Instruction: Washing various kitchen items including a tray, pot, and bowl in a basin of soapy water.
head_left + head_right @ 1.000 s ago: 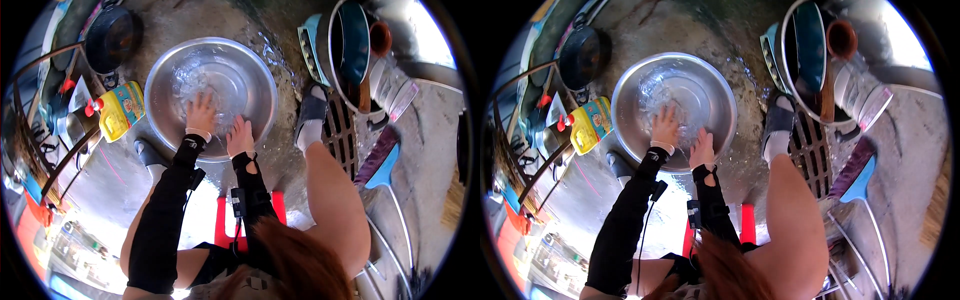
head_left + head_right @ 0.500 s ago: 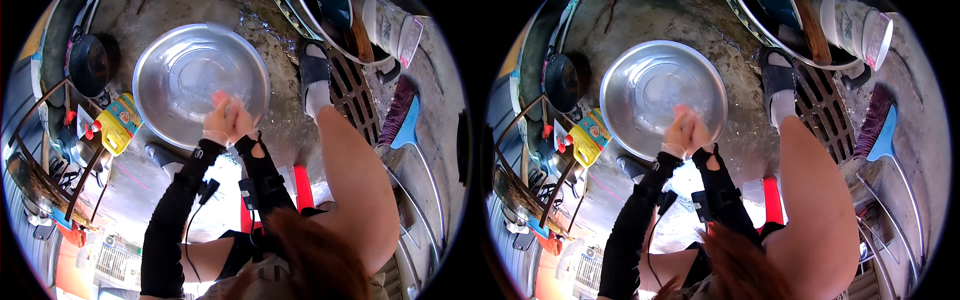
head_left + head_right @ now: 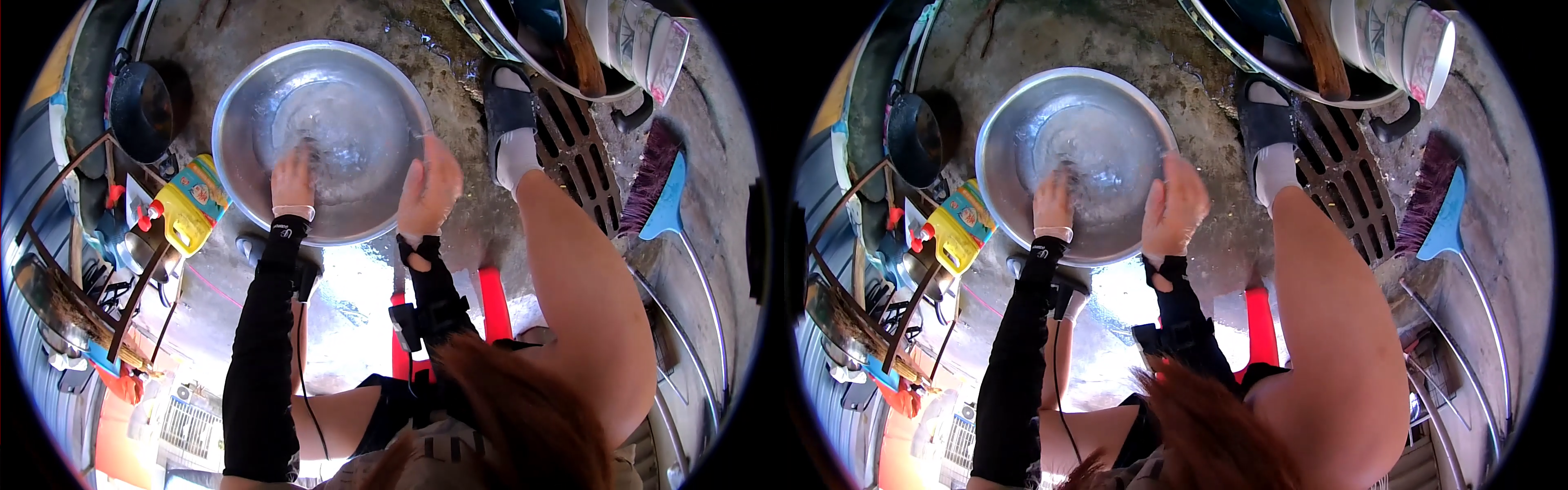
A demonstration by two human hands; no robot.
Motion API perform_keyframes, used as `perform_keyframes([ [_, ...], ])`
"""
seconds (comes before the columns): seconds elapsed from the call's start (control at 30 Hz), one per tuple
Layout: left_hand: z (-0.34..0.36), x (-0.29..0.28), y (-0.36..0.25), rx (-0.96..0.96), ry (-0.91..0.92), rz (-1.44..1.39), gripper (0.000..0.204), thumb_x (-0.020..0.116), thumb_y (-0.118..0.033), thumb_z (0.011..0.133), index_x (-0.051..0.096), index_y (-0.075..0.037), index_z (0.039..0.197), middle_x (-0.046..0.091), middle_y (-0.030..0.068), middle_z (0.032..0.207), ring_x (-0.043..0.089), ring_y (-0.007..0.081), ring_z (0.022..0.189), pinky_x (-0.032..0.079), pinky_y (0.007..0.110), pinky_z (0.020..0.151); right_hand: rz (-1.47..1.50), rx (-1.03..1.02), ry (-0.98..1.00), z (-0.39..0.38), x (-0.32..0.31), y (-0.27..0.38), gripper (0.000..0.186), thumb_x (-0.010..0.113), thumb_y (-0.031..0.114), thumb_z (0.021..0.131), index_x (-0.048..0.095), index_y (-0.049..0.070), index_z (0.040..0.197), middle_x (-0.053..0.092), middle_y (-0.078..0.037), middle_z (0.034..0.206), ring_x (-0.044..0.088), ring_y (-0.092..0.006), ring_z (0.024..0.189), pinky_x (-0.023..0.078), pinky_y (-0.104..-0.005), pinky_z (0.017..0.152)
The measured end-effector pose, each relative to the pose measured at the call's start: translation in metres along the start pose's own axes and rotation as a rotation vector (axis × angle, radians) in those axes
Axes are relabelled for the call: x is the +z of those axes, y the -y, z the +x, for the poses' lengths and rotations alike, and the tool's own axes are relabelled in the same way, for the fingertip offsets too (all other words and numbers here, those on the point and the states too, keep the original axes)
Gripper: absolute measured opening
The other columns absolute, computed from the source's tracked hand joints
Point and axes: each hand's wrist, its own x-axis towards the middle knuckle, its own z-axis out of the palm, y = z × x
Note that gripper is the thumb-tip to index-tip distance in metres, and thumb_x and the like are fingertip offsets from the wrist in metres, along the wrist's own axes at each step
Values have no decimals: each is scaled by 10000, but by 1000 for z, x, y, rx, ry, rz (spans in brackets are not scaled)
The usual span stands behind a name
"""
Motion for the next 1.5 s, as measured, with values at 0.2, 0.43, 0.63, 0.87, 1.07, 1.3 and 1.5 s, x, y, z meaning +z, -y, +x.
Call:
perform_keyframes([
  [0.2,-25,37,-39,-575,190,-674,411,548,-231,850,439,6,1169,560,259,1062,534,414,987,418,442,835,-238,681,44,24,-15,-89,234,506,125,885,599,12,1068,637,-128,991,583,-194,895,448,-333,776],
  [0.43,-46,21,-134,-314,57,-840,355,538,-347,855,601,-107,1109,583,180,1014,509,369,980,401,441,849,-221,798,210,45,-25,-127,259,500,151,887,554,18,1102,638,-141,967,589,-227,879,453,-357,761],
  [0.63,-106,-12,-38,85,16,-103,327,566,-213,774,615,-167,1094,549,69,971,502,263,926,393,435,822,-198,809,253,53,-24,-127,287,494,174,888,516,22,1132,639,-151,946,594,-255,865,457,-378,747],
  [0.87,-30,-82,59,145,79,495,526,522,-268,794,453,-93,1285,371,66,1377,251,239,1326,208,460,1061,-199,834,287,54,-27,-128,326,488,200,890,471,27,1166,641,-164,922,600,-288,848,463,-402,732],
  [1.07,-71,-13,-40,-158,355,342,537,415,-408,891,425,-80,1315,340,118,1410,232,263,1340,103,501,1081,-214,861,298,52,-26,-123,362,483,222,892,433,32,1196,642,-175,901,605,-316,834,467,-422,718],
  [1.3,-97,-15,-63,261,188,-168,404,439,-322,882,473,-213,1270,497,47,1255,446,212,1184,311,452,963,-229,880,417,2,-16,-68,407,477,248,894,388,37,1230,643,-187,877,610,-349,817,472,-446,703],
  [1.5,-55,-72,112,451,383,406,455,547,-290,800,508,-194,1244,485,25,1286,320,243,1292,218,492,1063,-233,857,555,-68,14,-10,481,499,288,880,344,25,1253,628,-229,827,599,-410,776,462,-495,675],
])
